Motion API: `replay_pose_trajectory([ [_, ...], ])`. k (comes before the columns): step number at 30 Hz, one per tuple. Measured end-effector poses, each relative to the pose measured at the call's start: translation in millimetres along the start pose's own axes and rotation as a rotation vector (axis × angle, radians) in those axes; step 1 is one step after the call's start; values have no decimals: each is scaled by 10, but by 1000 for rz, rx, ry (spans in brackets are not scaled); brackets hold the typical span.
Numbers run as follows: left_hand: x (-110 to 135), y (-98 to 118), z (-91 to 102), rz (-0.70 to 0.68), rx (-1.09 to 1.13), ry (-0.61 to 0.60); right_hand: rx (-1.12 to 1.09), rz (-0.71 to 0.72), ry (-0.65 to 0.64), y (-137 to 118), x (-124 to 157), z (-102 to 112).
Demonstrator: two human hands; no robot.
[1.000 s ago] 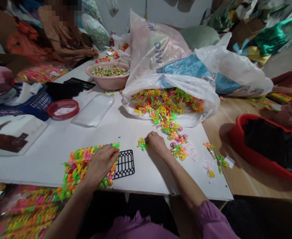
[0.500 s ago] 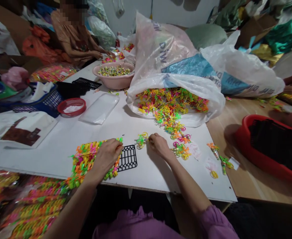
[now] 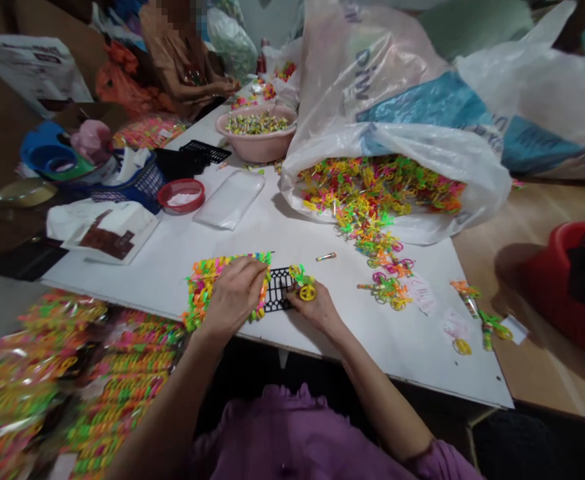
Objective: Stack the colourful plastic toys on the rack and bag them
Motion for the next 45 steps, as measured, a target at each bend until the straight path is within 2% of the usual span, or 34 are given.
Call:
replay_pose_trajectory([
  [3,260,146,-92,-89,-10,-128,91,1,2,87,90,-197],
  [5,407,182,-172,-95,-34,-182,94,55,17,94,110,-293],
  [8,506,179,-181,-66,-67,-139,86,129,14,59,108,-408],
  [11,520,133,-137,-20,-87,-92,194,180,2,-9,121,-488],
  [16,545,149,-182,-51,-16,-158,478,303,-62,-156,207,-563],
  [23,564,201,-208,-54,4,-65,655,353,-155,-140,259,-596],
  [30,571,169,-211,-53,9,27,728,336,-199,-137,184,-620],
  [34,567,199,-222,-31,-36,25,721,342,-228,-159,160,-625],
  [38,519,243,-59,-57,-30,23,637,385,-170,-178,268,-593],
  [40,436,163,92,-23,-62,73,605,380,-129,-156,358,-550],
  [42,320,0,162,60,-137,67,563,345,-128,-126,425,-487],
  [45,177,-195,21,97,-205,-99,456,268,-139,-160,411,-299],
])
Point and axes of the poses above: each hand's wrist, its own x-axis away from the middle knuckle, its own z-axis out of the back of the hand, y = z × x, the point moved 8 cm from there along -x, towards the middle knuckle, and after that the axes turned 2 degrees about z, right-handed, at the moved point
